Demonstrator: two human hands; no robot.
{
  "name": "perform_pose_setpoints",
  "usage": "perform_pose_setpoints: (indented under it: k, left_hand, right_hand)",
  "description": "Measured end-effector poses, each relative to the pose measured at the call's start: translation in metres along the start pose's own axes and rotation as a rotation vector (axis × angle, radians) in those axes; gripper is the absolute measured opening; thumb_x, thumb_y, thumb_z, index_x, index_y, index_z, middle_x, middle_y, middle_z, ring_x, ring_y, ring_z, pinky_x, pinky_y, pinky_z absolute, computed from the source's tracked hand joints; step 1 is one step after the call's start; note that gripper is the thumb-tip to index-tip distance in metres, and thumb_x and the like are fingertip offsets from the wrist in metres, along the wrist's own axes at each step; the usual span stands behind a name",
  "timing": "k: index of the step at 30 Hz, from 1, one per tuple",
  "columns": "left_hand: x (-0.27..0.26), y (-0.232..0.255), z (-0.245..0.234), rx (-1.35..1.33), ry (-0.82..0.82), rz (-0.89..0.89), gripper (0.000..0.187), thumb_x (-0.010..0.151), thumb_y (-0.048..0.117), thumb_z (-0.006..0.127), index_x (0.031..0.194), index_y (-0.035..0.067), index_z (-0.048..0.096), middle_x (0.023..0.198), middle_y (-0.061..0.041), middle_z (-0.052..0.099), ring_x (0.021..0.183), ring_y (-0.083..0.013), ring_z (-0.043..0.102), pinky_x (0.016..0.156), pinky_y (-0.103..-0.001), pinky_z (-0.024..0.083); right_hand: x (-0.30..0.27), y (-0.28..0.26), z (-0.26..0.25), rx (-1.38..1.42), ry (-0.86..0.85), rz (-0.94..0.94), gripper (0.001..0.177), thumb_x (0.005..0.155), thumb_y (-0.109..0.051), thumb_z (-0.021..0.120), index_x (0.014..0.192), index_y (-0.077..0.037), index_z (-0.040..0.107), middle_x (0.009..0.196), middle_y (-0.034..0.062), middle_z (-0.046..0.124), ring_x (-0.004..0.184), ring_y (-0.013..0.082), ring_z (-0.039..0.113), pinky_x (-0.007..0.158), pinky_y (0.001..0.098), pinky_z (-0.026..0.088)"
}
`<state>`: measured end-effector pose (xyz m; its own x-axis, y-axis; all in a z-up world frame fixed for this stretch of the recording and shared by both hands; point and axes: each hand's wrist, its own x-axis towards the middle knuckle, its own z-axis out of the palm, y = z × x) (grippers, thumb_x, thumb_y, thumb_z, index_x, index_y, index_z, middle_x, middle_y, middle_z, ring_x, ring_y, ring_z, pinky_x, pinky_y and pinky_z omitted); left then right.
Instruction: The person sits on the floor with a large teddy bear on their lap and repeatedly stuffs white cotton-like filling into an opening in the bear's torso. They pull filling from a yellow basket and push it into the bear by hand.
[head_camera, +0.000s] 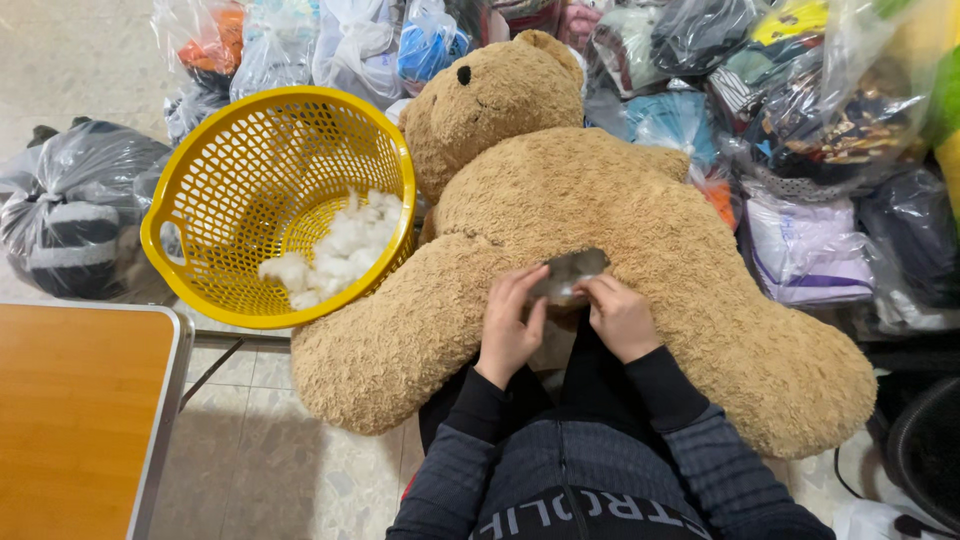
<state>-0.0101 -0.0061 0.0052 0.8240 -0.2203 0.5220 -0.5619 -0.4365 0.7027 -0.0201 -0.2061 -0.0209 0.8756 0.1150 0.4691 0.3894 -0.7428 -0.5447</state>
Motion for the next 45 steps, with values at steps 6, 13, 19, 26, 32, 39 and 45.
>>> perform_pose_setpoints:
  k: [6,13,19,26,32,39,45]
  left_hand:
    - [0.011,0.004,0.020,-0.277,-0.209,-0.042,0.079,0.085,-0.005,0.068,0.157,0.006,0.036,0.142,-0.020,0.056,0.129,-0.0373,0.057,0.109,-0.042,0.047]
    - [0.001,-0.004,0.031,-0.120,-0.166,-0.180,0.055,0.088,-0.015,0.056,0.135,0.012,0.065,0.113,-0.015,0.072,0.102,-0.0281,0.074,0.088,-0.036,0.060]
    - [0.005,-0.005,-0.010,-0.149,0.070,-0.204,0.043,0.093,-0.016,0.053,0.129,0.006,0.065,0.113,-0.013,0.072,0.096,-0.0257,0.073,0.083,-0.034,0.061]
    - [0.011,0.014,-0.035,-0.027,0.183,-0.123,0.054,0.080,-0.022,0.048,0.124,0.003,0.067,0.111,-0.015,0.069,0.105,-0.0298,0.070,0.093,-0.037,0.057]
    - [0.011,0.021,-0.030,-0.124,0.138,-0.157,0.050,0.081,-0.021,0.053,0.122,0.003,0.068,0.111,-0.014,0.070,0.105,-0.0288,0.071,0.093,-0.035,0.056]
    - [0.011,0.019,-0.034,-0.121,0.120,-0.088,0.050,0.080,-0.021,0.053,0.122,0.003,0.067,0.116,-0.016,0.070,0.112,-0.0319,0.070,0.098,-0.037,0.054]
    - [0.007,0.018,-0.031,-0.123,0.060,-0.123,0.050,0.082,-0.020,0.053,0.124,0.004,0.066,0.118,-0.014,0.069,0.112,-0.0322,0.069,0.098,-0.037,0.055]
  right_hand:
    - [0.018,-0.024,-0.024,0.073,-0.062,-0.021,0.016,0.087,-0.004,0.070,0.101,-0.008,0.074,0.096,0.0053,0.073,0.080,0.0247,0.072,0.069,0.0331,0.058]
    - [0.023,-0.040,-0.032,0.053,0.084,-0.019,0.021,0.082,-0.024,0.080,0.089,-0.008,0.069,0.096,0.0074,0.067,0.080,0.0238,0.069,0.066,0.0341,0.055]
    - [0.020,-0.005,0.010,-0.015,-0.080,-0.042,0.012,0.093,-0.021,0.071,0.096,-0.010,0.074,0.096,0.0037,0.073,0.086,0.0227,0.071,0.075,0.0360,0.057]
    - [0.023,0.039,0.114,-0.485,-0.523,0.124,0.015,0.089,-0.015,0.062,0.088,-0.012,0.077,0.088,0.0107,0.076,0.084,0.0282,0.076,0.069,0.0427,0.059]
    - [0.015,0.060,0.160,-0.516,-0.582,0.056,0.017,0.086,-0.015,0.063,0.078,-0.014,0.078,0.080,0.0106,0.076,0.077,0.0299,0.077,0.063,0.0444,0.060]
    - [-0.001,0.048,0.108,-0.320,-0.320,-0.003,0.009,0.083,-0.017,0.069,0.078,-0.011,0.073,0.080,0.0086,0.071,0.079,0.0285,0.073,0.065,0.0428,0.058]
    - [-0.012,0.013,0.051,-0.115,-0.006,-0.023,0.005,0.085,-0.013,0.075,0.088,-0.010,0.073,0.084,0.0048,0.071,0.077,0.0245,0.071,0.064,0.0364,0.057]
